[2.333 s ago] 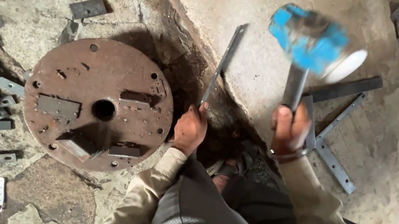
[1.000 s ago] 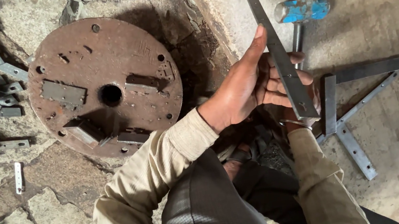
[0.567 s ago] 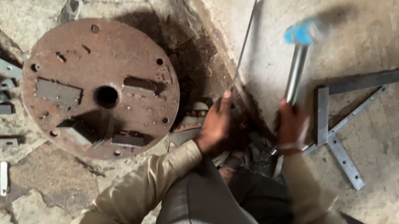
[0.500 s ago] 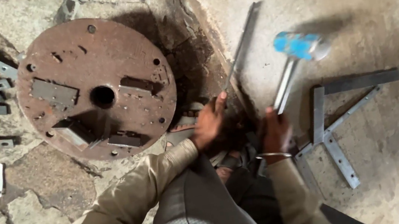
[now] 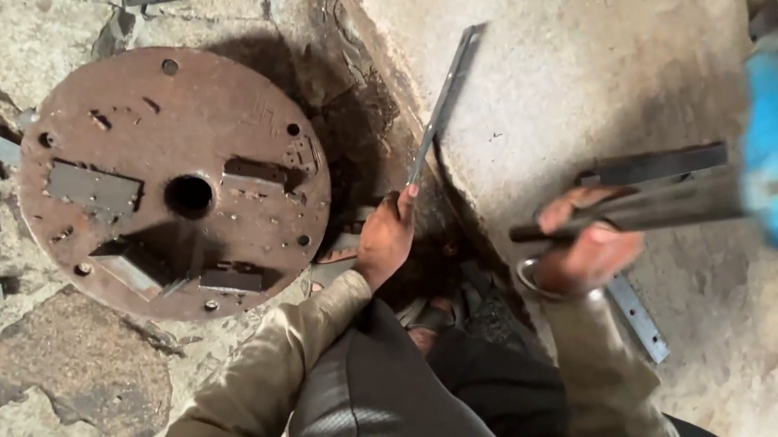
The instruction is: Aligning and hammering metal brackets and bars on a workshop floor.
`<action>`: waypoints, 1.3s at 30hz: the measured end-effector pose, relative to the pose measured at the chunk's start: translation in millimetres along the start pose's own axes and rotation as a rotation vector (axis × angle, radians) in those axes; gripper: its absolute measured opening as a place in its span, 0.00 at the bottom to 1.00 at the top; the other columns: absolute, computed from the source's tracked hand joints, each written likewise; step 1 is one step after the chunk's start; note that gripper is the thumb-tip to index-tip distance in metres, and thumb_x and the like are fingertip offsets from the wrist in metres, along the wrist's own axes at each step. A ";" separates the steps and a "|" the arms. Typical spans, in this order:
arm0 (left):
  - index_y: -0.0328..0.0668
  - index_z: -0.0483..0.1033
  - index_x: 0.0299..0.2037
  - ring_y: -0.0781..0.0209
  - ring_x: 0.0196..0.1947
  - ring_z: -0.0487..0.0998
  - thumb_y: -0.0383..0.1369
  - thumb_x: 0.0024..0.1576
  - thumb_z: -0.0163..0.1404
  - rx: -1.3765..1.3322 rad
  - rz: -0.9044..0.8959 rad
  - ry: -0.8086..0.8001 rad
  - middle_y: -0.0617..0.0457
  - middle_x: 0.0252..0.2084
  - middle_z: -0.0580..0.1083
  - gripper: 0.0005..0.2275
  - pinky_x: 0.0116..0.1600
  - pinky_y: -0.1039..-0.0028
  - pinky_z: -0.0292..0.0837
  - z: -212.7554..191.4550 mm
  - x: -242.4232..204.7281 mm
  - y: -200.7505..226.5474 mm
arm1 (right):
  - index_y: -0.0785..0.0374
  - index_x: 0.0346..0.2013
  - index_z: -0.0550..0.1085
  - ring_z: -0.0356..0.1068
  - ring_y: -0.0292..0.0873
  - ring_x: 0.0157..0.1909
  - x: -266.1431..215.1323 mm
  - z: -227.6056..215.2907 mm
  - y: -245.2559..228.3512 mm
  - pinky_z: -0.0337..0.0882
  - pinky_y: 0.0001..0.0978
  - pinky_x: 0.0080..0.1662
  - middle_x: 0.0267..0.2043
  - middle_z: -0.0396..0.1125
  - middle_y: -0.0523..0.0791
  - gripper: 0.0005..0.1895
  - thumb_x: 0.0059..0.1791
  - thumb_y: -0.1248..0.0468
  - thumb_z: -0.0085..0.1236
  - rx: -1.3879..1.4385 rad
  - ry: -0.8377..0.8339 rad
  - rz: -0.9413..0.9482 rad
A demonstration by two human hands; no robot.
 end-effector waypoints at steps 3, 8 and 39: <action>0.35 0.74 0.41 0.27 0.37 0.75 0.49 0.68 0.36 -0.124 -0.205 -0.022 0.31 0.35 0.76 0.23 0.42 0.44 0.69 -7.4 0.9 -1.1 | 0.59 0.31 0.65 0.55 0.34 0.19 -49.7 18.7 30.9 0.56 0.26 0.22 0.19 0.57 0.41 0.18 0.61 0.54 0.48 0.163 -0.181 0.391; 0.34 0.74 0.42 0.26 0.38 0.75 0.49 0.69 0.37 -0.152 -0.176 -0.020 0.29 0.36 0.76 0.23 0.42 0.45 0.69 6.8 14.2 -15.6 | 0.60 0.31 0.67 0.60 0.36 0.20 3.4 36.3 -27.7 0.61 0.29 0.22 0.22 0.61 0.41 0.15 0.57 0.54 0.47 0.047 -0.255 0.985; 0.30 0.70 0.61 0.50 0.40 0.83 0.63 0.66 0.23 -1.353 -0.335 -0.750 0.40 0.45 0.79 0.39 0.45 0.57 0.81 -70.5 37.7 175.4 | 0.62 0.47 0.73 0.64 0.62 0.54 -58.2 18.6 48.3 0.63 0.59 0.53 0.52 0.65 0.56 0.24 0.60 0.43 0.57 -1.049 -0.283 0.426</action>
Point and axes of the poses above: each hand's wrist, its own x-axis towards the middle knuckle, its own z-axis out of the palm, y = z × x, the point moved 7 cm from there along x, towards the middle knuckle
